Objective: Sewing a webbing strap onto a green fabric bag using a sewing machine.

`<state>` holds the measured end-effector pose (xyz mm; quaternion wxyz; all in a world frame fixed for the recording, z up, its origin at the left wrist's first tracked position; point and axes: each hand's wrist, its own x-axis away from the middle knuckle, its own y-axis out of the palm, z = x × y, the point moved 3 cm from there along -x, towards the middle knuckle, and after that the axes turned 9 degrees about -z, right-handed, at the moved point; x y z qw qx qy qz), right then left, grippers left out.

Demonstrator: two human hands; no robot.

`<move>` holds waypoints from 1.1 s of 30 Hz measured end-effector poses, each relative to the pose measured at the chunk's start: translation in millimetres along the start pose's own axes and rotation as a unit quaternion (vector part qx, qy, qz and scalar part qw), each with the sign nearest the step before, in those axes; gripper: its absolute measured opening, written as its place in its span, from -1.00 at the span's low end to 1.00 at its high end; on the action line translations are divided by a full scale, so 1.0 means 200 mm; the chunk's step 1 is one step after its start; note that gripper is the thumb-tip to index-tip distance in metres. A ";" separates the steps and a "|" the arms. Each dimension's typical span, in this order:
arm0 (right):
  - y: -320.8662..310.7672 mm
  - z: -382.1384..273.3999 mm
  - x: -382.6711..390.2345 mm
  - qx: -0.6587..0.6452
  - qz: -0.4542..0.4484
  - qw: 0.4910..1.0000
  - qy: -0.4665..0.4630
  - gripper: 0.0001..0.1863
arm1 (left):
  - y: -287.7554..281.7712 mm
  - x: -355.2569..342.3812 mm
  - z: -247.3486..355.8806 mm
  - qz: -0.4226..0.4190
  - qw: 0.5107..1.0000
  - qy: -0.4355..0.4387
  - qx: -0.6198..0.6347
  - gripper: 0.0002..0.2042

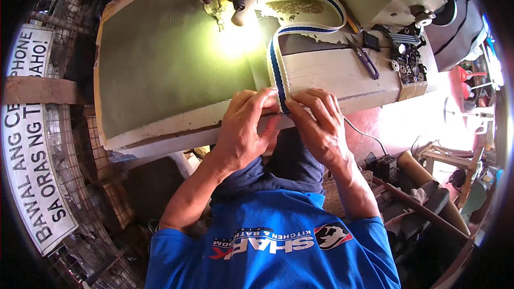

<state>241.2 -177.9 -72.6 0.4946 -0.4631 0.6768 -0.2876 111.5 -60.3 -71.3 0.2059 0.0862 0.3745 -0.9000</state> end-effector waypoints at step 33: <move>-0.09 -0.04 -0.23 -0.127 -0.149 0.935 0.296 -0.80 | 0.11 0.22 0.02 0.100 0.980 -0.053 -0.166 -0.64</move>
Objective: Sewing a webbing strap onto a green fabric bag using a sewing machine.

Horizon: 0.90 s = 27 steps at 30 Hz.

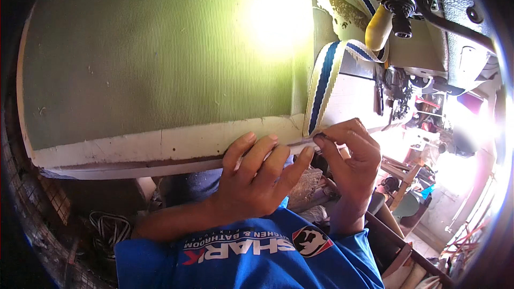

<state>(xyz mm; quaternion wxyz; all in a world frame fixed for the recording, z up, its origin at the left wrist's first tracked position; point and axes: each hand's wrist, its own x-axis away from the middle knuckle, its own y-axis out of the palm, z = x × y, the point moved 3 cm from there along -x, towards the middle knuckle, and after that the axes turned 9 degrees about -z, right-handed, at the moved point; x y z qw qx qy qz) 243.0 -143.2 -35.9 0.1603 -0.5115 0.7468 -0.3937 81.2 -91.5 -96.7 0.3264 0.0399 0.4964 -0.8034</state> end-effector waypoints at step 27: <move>-0.04 0.08 -0.10 -0.037 -0.097 0.993 0.052 -0.63 | 0.06 -0.03 0.05 -0.011 0.994 0.027 -0.106 -0.43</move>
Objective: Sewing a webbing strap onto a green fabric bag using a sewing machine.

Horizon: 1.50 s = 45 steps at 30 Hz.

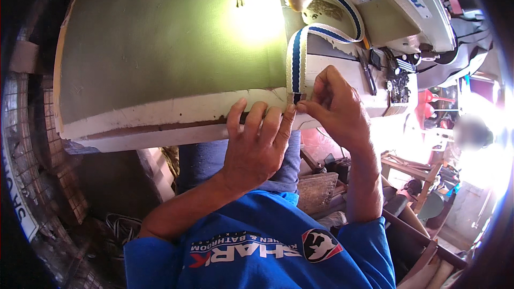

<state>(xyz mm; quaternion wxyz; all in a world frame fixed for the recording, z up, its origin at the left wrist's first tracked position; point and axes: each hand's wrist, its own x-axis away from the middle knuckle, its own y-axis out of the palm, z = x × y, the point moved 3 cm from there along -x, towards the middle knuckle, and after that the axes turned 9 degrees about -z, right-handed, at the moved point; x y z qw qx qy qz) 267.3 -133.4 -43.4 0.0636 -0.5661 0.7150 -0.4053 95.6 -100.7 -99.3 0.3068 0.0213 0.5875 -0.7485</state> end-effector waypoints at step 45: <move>0.18 0.01 0.16 0.019 0.188 0.900 -0.393 -0.70 | -0.16 -0.13 -0.08 0.047 0.965 0.043 0.256 -0.81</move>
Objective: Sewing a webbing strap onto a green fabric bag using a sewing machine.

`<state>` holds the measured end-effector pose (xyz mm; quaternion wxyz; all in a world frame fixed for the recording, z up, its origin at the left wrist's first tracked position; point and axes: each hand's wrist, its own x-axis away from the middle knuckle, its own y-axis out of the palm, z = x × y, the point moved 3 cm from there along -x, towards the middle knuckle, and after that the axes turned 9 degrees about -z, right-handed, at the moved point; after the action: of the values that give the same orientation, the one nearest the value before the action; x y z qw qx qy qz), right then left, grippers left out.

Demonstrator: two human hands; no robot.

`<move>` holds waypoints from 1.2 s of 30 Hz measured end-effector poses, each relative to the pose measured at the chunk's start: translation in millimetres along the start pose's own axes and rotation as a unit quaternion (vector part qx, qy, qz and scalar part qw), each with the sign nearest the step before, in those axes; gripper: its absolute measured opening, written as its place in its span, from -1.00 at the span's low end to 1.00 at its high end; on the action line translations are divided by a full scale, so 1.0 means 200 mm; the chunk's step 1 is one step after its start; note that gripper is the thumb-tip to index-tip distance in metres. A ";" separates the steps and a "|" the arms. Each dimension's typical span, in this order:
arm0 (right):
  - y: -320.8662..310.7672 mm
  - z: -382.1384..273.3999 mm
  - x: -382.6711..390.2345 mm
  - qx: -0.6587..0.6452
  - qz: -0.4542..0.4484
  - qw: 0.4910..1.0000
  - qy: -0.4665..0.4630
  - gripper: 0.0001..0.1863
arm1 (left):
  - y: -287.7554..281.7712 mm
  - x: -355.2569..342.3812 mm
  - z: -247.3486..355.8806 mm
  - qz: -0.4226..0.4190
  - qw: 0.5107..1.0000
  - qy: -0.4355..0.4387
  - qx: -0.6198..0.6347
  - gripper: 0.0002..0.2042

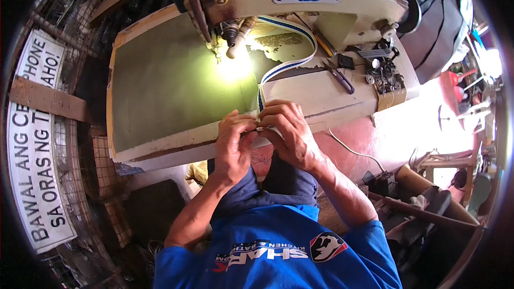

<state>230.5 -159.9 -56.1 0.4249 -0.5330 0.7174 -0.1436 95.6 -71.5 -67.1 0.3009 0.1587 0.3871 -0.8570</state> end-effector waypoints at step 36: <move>-0.13 0.35 -0.33 0.247 0.054 0.967 -0.021 -0.76 | -0.28 -0.38 -0.47 -0.012 0.921 -0.372 0.113 -0.92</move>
<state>306.4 -94.4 -50.4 0.5652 -0.3753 0.6783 -0.2819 121.2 59.0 -58.7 0.3931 -0.1431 0.1496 -0.8959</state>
